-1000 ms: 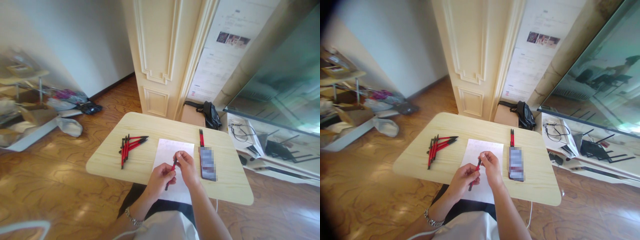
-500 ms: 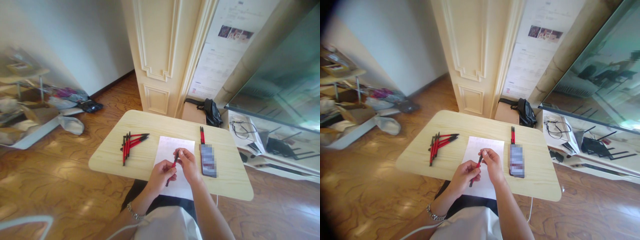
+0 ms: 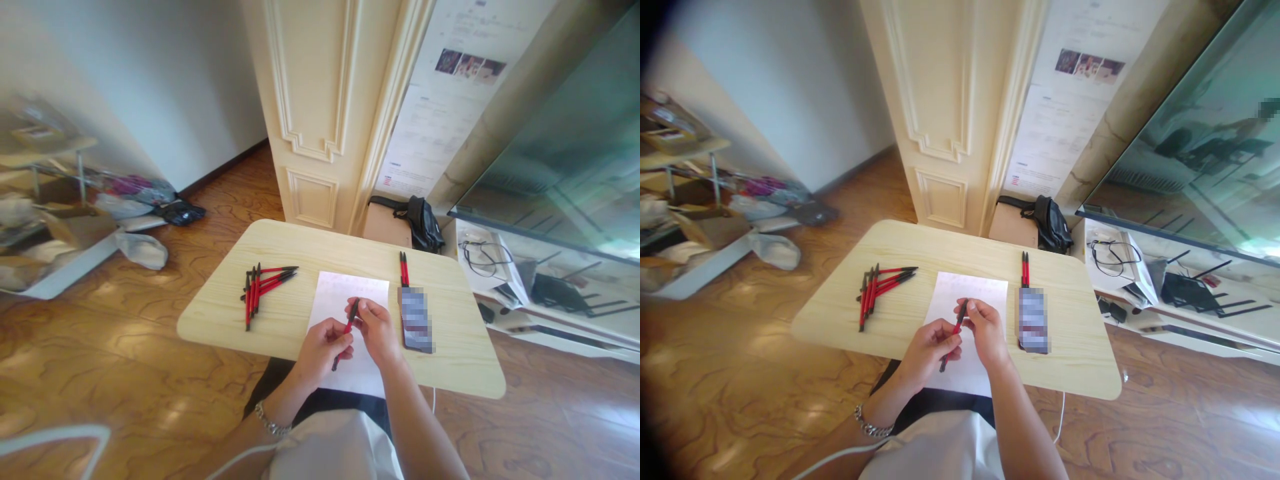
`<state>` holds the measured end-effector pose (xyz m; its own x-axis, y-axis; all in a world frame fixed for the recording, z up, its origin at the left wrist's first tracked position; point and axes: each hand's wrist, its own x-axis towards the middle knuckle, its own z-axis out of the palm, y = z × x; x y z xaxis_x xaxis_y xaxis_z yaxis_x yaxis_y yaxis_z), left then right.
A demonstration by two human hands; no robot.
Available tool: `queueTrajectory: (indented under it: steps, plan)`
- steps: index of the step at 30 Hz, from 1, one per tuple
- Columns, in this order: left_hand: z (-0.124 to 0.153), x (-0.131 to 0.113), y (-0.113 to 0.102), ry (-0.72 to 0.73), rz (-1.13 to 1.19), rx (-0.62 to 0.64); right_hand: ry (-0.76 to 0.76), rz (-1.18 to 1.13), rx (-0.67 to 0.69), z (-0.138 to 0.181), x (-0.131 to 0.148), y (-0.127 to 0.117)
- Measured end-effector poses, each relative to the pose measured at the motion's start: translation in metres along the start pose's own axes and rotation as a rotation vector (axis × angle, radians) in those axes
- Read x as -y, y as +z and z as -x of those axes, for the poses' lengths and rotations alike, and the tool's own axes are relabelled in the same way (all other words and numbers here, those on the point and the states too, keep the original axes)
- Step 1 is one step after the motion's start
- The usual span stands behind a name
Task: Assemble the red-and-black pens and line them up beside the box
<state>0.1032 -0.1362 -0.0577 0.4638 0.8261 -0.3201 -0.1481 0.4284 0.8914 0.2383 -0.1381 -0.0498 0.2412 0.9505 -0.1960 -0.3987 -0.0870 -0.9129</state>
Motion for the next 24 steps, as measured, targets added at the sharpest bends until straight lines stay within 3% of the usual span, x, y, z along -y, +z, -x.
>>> queueTrajectory:
  steps: [6,11,18,24]
  plan:
    - [-0.0007,0.0035,0.0026,0.037,-0.008,-0.032,-0.131,0.108,-0.132,-0.0009,-0.0049,0.0003]
    - [0.0008,0.0001,0.0009,-0.012,0.036,0.016,-0.019,0.001,-0.006,0.0024,0.0002,0.0042]
    - [-0.0007,0.0045,0.0008,0.014,-0.008,-0.046,-0.108,0.111,-0.127,-0.002,-0.0056,0.0038]
    - [0.0009,-0.0032,0.0013,-0.038,0.066,0.006,-0.005,0.035,-0.018,0.0005,0.0003,0.0031]
